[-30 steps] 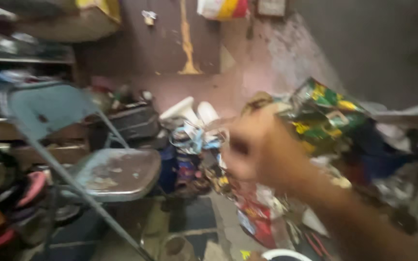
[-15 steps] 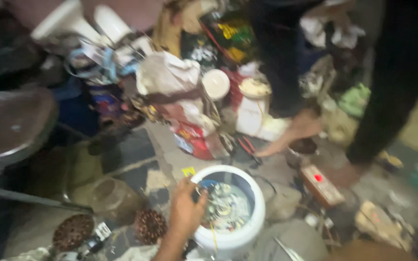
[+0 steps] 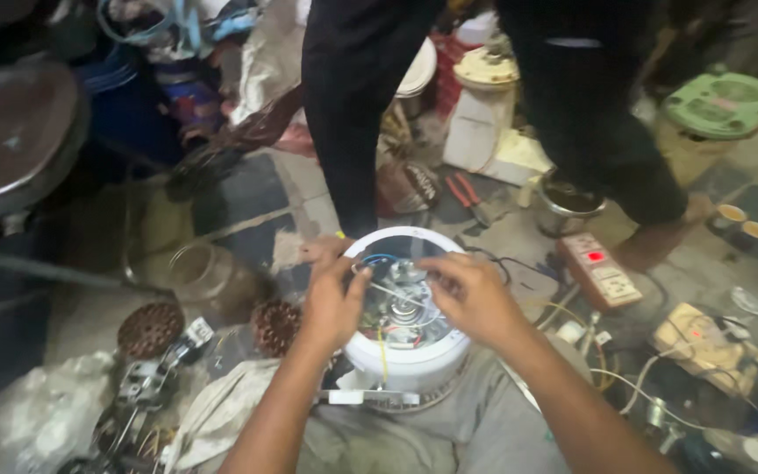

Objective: The person is repairing a small white appliance, likely a fan, by manipulating internal wires and components. They use pliers to cut a wire and connect parts within the device's housing.

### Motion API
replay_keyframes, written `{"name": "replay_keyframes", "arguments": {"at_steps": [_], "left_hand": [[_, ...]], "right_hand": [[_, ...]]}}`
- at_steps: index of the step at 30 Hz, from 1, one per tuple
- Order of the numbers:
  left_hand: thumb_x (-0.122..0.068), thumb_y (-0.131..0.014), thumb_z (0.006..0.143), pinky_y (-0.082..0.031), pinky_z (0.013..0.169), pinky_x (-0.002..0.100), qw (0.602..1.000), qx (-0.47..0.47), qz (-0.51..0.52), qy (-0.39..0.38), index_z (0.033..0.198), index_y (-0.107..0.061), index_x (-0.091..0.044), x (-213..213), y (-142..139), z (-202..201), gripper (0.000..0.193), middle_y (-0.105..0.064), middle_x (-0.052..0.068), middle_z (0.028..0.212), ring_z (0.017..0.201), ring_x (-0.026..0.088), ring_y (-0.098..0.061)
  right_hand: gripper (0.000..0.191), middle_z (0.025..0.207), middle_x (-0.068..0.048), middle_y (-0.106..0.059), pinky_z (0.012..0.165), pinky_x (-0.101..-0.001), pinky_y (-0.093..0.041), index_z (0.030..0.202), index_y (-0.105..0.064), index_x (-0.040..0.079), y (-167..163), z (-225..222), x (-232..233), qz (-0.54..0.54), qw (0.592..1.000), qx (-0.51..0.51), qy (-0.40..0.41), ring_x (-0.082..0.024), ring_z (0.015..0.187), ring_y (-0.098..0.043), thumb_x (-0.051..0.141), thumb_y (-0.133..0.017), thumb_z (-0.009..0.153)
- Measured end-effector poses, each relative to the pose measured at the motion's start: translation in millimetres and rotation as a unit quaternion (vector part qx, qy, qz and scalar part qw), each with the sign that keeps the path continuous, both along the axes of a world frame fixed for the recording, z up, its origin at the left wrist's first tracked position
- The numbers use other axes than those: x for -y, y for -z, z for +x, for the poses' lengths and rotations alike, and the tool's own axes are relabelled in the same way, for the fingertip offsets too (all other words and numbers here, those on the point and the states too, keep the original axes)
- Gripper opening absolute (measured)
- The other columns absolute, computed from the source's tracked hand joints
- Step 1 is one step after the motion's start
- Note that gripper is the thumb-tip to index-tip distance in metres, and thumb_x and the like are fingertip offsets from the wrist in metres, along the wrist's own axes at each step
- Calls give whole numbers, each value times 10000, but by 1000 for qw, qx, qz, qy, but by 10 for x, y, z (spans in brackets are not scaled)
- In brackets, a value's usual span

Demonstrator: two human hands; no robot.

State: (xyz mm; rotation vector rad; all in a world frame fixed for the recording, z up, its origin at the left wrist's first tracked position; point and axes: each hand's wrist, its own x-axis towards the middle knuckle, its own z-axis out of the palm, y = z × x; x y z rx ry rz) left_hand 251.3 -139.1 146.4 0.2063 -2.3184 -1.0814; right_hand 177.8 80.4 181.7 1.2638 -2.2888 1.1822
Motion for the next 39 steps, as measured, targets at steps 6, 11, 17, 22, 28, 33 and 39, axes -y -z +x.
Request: {"name": "replay_keyframes", "arguments": {"at_steps": [6,11,17,22,28,33,39], "left_hand": [[-134,-710,888,-363,1141,449,998,-25,-23,46,1023,-729,-26,-14,-58,-93,174,-543,148,1469,1369,374,-467],[-158,-704,908,-374,1134,442,998,-8,-22,59,999,-725,-32,13,-125,-101,157,-547,135,1480,1367,362,-475],[-187,-685,919,-407,1105,439,998,35,-14,40,1079,-711,-43,-2,-153,-42,216,-538,144,1480,1304,384,-518],[-193,-686,931,-381,1129,435,999,26,7,37,1087,-687,-13,7,-108,-66,238,-490,171,1522,1375,389,-480],[-184,-685,926,-374,1148,424,999,19,20,38,1063,-697,-16,44,-8,-107,217,-503,158,1526,1391,374,-481],[-162,-718,899,-354,1152,442,999,0,7,39,1037,-734,-40,62,-3,-121,185,-509,156,1505,1406,373,-442],[-166,-743,874,-378,1133,442,998,4,-39,57,995,-750,-51,49,-103,-76,168,-521,127,1501,1399,361,-439]], "right_hand": [[473,900,-127,-745,663,-358,-555,1268,-673,100,-184,-94,208,43,994,100,-30,-209,706,-712,150,-753,805],[457,887,-94,-749,653,-381,-542,1287,-670,174,-236,-104,316,126,983,135,-5,-240,701,-696,289,-746,851],[374,889,-98,-745,690,-385,-538,1220,-700,165,-193,-72,292,146,982,120,17,-252,750,-702,272,-728,863],[299,1115,-125,-720,898,-400,-530,1160,-704,70,-153,25,232,-80,993,-54,69,-307,1019,-677,90,-724,862],[313,1064,-127,-730,901,-433,-507,1136,-729,73,-117,-26,238,-7,997,-55,52,-348,1011,-651,76,-731,823],[333,1007,-96,-757,881,-435,-518,1150,-736,95,-131,-38,296,26,998,-55,25,-317,977,-684,104,-742,818],[254,919,-92,-759,820,-442,-518,1079,-773,112,-152,-43,322,66,996,-44,32,-307,892,-697,153,-761,828]]}}
